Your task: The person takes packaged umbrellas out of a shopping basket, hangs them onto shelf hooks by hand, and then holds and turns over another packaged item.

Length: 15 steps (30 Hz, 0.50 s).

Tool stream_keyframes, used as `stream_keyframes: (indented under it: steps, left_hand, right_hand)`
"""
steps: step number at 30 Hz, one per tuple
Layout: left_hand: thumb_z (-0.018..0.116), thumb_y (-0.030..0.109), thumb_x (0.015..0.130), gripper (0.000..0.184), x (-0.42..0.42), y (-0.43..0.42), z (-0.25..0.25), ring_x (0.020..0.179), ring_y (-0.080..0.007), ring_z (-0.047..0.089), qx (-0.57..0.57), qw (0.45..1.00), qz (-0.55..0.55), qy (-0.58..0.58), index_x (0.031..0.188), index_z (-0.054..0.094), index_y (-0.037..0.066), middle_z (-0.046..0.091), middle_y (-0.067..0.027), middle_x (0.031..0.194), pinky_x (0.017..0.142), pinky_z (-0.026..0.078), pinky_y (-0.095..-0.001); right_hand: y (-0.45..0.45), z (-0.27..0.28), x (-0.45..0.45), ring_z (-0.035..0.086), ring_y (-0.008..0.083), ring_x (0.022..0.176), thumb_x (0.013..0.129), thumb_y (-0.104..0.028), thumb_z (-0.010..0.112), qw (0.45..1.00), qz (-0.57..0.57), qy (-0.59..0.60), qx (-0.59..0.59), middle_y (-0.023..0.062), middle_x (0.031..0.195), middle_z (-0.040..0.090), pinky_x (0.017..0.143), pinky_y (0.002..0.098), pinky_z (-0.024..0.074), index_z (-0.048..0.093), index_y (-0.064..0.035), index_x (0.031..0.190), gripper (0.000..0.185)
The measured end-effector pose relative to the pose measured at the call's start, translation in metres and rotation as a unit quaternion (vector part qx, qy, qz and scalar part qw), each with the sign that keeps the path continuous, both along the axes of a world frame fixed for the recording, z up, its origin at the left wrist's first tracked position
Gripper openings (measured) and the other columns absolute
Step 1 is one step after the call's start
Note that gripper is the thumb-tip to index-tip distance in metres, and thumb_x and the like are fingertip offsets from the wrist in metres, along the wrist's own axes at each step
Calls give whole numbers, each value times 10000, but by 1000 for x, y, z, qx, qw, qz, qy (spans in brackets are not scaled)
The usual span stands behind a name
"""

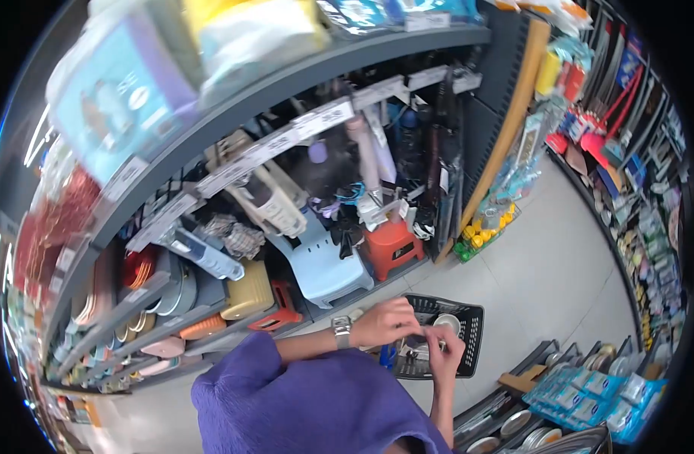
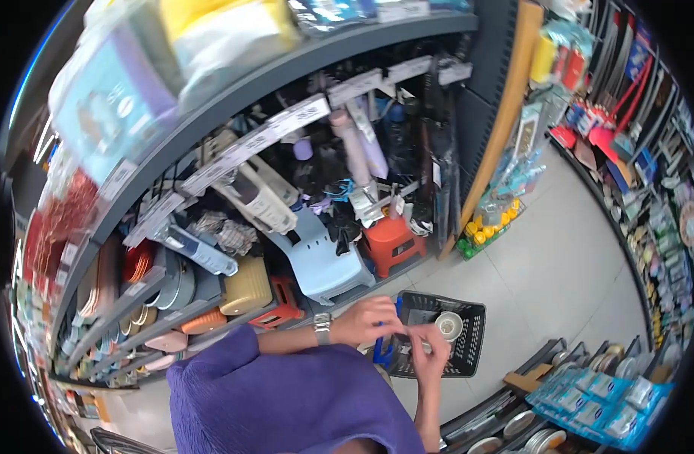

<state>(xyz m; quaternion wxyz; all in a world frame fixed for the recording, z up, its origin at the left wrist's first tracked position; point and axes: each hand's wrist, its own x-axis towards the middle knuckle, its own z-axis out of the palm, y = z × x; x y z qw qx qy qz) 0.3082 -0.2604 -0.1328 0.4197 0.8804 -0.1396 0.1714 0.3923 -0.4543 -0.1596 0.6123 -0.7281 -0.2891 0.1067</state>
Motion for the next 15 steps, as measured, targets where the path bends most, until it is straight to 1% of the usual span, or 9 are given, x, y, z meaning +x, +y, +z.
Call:
stream_keyframes:
  steps: [2, 3, 4, 6, 7, 8, 10, 12, 15]
  left_hand:
    - [692, 86, 869, 52, -24, 11, 35, 763, -273, 613, -89, 985, 144, 19, 875, 711, 37, 638, -67, 815, 667, 491, -358]
    - [691, 24, 861, 56, -33, 14, 47, 700, -248, 640, -145, 972, 187, -10, 910, 712, 9, 662, -81, 830, 626, 499, -321]
    - [691, 24, 861, 56, -43, 21, 57, 700, -248, 640, -146, 971, 191, -16, 910, 712, 9, 662, -81, 830, 626, 499, -321]
    - [696, -7, 849, 101, -62, 37, 76, 699, -204, 651, -140, 942, 300, -61, 946, 722, 2, 681, -88, 849, 621, 496, -296]
    - [696, -7, 849, 101, -69, 46, 86, 699, -204, 651, -141, 941, 302, -66, 946, 722, 2, 681, -88, 849, 621, 496, -296]
    - [695, -12, 845, 115, -76, 56, 96, 710, -192, 653, -118, 926, 348, -91, 956, 724, -1, 682, -93, 848, 622, 493, -292]
    - [691, -13, 843, 128, -86, 75, 112, 704, -178, 653, -89, 891, 427, -130, 967, 725, -8, 681, -108, 846, 616, 485, -279]
    - [699, 7, 867, 102, -93, 102, 111, 704, -117, 630, -130, 857, 476, -150, 962, 720, -23, 693, -87, 845, 614, 476, -254]
    - [692, 57, 926, 107, -98, 151, 93, 778, -43, 592, -300, 796, 492, -184, 970, 711, -39, 679, -1, 846, 656, 471, -201]
  right_hand:
    - [37, 36, 7, 653, 190, 745, 824, 25, 705, 993, 92, -32, 66, 98, 801, 688, 700, 290, 490, 704, 28, 880, 56]
    - [54, 46, 8, 637, 155, 732, 840, 9, 709, 990, 127, 6, 64, 74, 797, 688, 682, 275, 481, 706, 22, 878, 40]
    - [73, 54, 9, 620, 120, 720, 857, -7, 714, 984, 159, 44, 62, 50, 793, 687, 664, 261, 472, 708, 16, 877, 31]
    - [109, 72, 9, 598, 60, 765, 900, -63, 716, 967, 217, 119, 67, 6, 830, 690, 676, 241, 474, 714, 7, 911, 70]
    - [130, 83, 6, 597, 50, 786, 917, -85, 709, 956, 237, 147, 88, -1, 857, 691, 689, 237, 479, 712, 6, 944, 95]
    - [151, 93, 0, 597, 41, 806, 933, -107, 702, 944, 256, 178, 107, -9, 883, 692, 703, 232, 485, 711, 5, 976, 120]
    - [195, 104, -10, 606, 41, 833, 956, -131, 681, 936, 287, 150, 134, 8, 921, 699, 735, 229, 493, 696, 21, 1027, 169]
    - [234, 123, -21, 611, 47, 839, 962, -134, 671, 923, 322, 163, 136, 10, 941, 700, 746, 231, 494, 693, 20, 1039, 173]
    - [301, 124, -36, 616, 52, 823, 964, -142, 667, 900, 358, 180, 172, 13, 917, 704, 738, 234, 498, 691, 26, 1029, 182]
